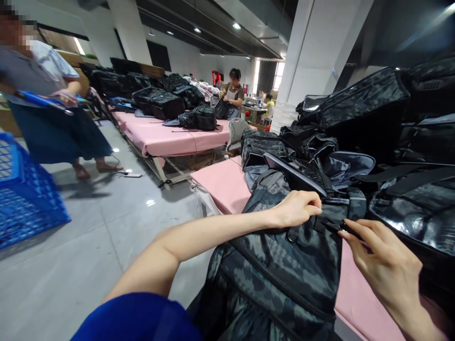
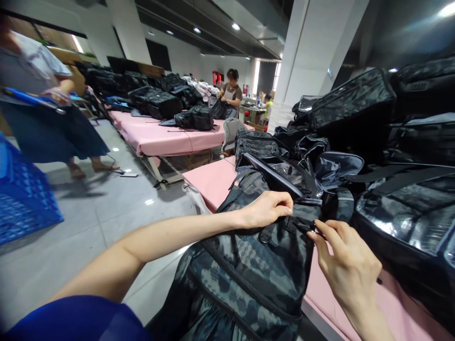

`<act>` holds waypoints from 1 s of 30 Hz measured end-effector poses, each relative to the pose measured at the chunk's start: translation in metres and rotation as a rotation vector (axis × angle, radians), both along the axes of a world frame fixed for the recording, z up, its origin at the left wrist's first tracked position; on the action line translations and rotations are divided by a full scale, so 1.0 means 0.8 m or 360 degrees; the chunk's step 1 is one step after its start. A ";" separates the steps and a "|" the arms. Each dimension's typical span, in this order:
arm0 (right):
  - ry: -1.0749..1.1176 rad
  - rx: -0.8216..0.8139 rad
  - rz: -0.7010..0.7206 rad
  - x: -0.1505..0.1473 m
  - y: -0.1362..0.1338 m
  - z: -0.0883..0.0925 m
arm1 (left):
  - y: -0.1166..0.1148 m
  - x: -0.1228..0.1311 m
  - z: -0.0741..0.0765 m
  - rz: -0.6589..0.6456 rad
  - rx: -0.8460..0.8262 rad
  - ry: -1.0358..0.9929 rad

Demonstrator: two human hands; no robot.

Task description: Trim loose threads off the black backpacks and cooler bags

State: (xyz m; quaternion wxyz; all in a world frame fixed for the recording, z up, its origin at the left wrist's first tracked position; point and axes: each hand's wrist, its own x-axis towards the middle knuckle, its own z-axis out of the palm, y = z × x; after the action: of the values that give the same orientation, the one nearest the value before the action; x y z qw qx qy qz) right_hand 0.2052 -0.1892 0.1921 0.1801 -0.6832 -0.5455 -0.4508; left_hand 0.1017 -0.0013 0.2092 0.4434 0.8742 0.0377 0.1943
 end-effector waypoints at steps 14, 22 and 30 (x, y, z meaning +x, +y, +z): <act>-0.0120 -0.0124 -0.0037 -0.012 0.017 0.010 | 0.006 -0.001 -0.001 0.0011 0.0093 -0.0016; -0.0279 -0.0196 -0.0089 -0.015 0.008 0.007 | 0.027 -0.012 -0.005 0.0244 0.0690 -0.0140; 0.0318 -0.0316 0.0353 -0.024 -0.008 0.009 | 0.024 -0.018 -0.012 0.0008 0.0792 -0.0076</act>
State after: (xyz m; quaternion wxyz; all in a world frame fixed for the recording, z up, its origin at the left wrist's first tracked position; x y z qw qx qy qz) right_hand 0.1856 -0.1954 0.1992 0.2137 -0.6747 -0.6388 -0.3019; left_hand 0.0872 0.0181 0.1994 0.2149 0.9515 -0.0196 0.2193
